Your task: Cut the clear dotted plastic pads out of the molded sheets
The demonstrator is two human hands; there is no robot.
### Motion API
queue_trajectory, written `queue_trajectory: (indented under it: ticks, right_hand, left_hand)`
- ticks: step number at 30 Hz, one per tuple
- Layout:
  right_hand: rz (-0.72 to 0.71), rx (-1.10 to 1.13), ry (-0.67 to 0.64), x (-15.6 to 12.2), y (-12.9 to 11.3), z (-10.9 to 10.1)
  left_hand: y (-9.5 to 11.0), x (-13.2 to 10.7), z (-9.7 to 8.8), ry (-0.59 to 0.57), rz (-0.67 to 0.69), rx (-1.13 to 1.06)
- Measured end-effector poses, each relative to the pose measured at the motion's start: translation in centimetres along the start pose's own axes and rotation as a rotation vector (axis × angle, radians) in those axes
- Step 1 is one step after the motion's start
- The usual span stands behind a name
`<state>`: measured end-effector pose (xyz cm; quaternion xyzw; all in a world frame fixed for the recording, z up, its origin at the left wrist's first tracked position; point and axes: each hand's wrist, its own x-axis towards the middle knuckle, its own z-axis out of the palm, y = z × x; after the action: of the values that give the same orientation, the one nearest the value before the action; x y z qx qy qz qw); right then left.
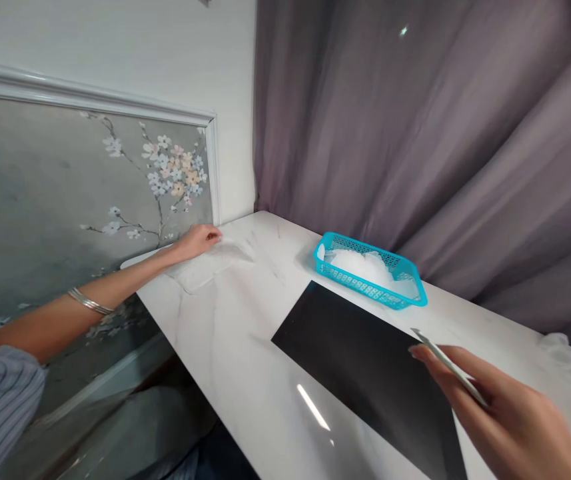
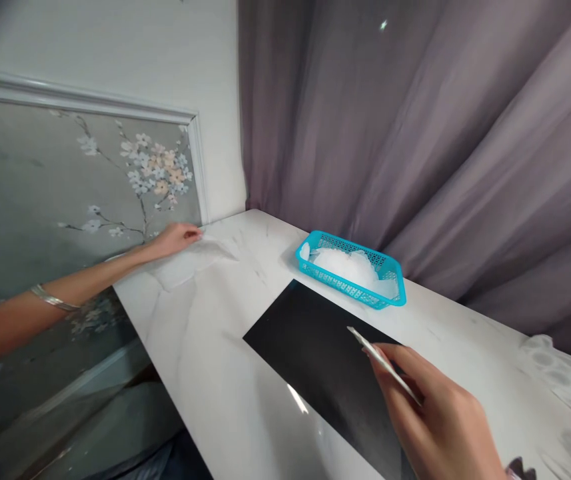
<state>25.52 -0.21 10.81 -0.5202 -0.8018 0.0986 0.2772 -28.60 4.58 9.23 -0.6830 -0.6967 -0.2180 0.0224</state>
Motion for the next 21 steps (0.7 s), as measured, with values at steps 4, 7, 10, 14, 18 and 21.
queue_trajectory:
  ticks: [4,7,10,14,18,21]
  right_hand:
    - [-0.081,0.12,0.169,2.6,-5.7,0.6]
    - [-0.086,0.192,0.196,4.7,-9.7,2.0]
    - [-0.127,0.267,0.153,7.0,-12.3,3.0]
    - [-0.23,0.412,0.141,9.8,-14.3,2.1]
    - [-0.365,0.416,0.06,10.3,-16.3,-0.2]
    - [-0.373,0.34,0.226,9.2,-17.2,-2.3]
  left_hand:
    - [5.6,2.1,-4.5,0.135,0.152,-0.049]
    - [10.1,2.3,-7.3,0.192,0.226,-0.104]
    - [14.1,1.1,-8.9,0.221,0.291,-0.167]
    - [18.7,-0.6,-9.8,0.019,0.472,-0.423]
    - [21.1,-0.6,-9.3,-0.113,0.576,-0.644]
    - [20.1,-0.1,-7.3,-0.289,0.519,-0.897]
